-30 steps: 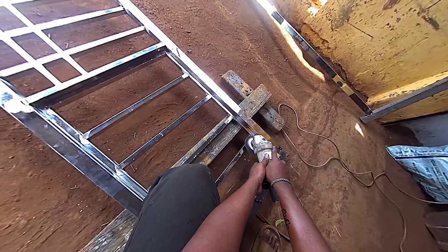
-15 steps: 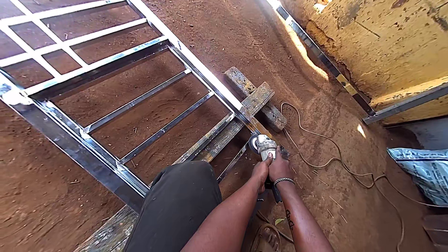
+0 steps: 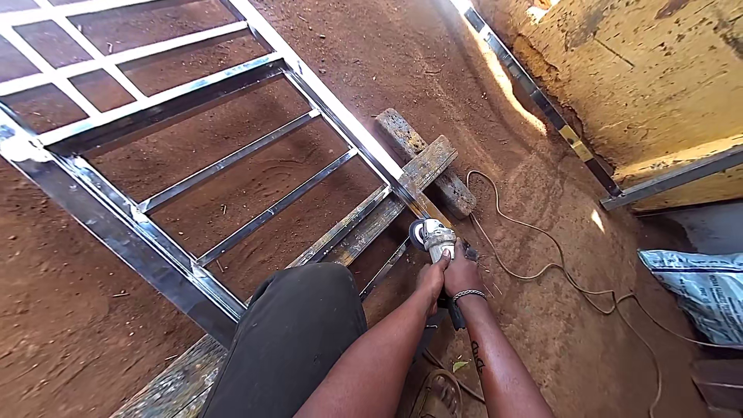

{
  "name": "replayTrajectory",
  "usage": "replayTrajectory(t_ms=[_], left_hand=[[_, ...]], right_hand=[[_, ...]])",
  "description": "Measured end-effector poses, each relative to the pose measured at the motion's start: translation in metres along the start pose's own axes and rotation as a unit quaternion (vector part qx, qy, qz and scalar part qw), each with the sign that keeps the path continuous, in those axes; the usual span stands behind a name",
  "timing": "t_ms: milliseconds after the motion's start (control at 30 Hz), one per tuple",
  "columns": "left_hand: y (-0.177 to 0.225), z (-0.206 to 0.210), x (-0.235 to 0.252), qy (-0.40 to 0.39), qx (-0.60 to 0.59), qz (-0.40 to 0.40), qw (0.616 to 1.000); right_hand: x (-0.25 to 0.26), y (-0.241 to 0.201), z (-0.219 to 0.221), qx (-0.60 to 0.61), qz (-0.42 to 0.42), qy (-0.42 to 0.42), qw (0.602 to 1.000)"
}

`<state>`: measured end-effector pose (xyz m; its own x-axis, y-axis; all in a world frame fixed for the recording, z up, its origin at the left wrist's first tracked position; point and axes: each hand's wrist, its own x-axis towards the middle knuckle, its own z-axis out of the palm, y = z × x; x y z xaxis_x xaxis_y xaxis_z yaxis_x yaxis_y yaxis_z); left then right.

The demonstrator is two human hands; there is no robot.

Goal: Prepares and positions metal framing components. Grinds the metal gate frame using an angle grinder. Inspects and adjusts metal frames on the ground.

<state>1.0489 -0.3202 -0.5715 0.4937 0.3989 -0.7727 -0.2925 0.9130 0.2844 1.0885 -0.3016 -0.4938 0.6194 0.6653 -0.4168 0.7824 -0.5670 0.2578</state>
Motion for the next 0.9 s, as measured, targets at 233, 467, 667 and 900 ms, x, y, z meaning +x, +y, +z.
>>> replayTrajectory(t_ms=[233, 467, 667, 900], left_hand=[[0.010, 0.004, -0.010, 0.009, 0.011, 0.003, 1.000], [0.007, 0.004, -0.007, 0.008, 0.037, -0.002, 0.999], [0.010, 0.000, -0.010, 0.004, 0.025, -0.003, 1.000], [0.010, 0.002, -0.018, 0.005, 0.015, -0.019, 1.000]], right_hand=[[-0.001, -0.004, -0.007, 0.011, 0.004, -0.003, 1.000], [0.005, 0.006, 0.005, 0.012, 0.002, 0.015, 1.000], [-0.001, -0.005, -0.003, -0.005, 0.006, 0.000, 1.000], [-0.003, -0.002, -0.004, -0.012, 0.017, -0.009, 1.000]])
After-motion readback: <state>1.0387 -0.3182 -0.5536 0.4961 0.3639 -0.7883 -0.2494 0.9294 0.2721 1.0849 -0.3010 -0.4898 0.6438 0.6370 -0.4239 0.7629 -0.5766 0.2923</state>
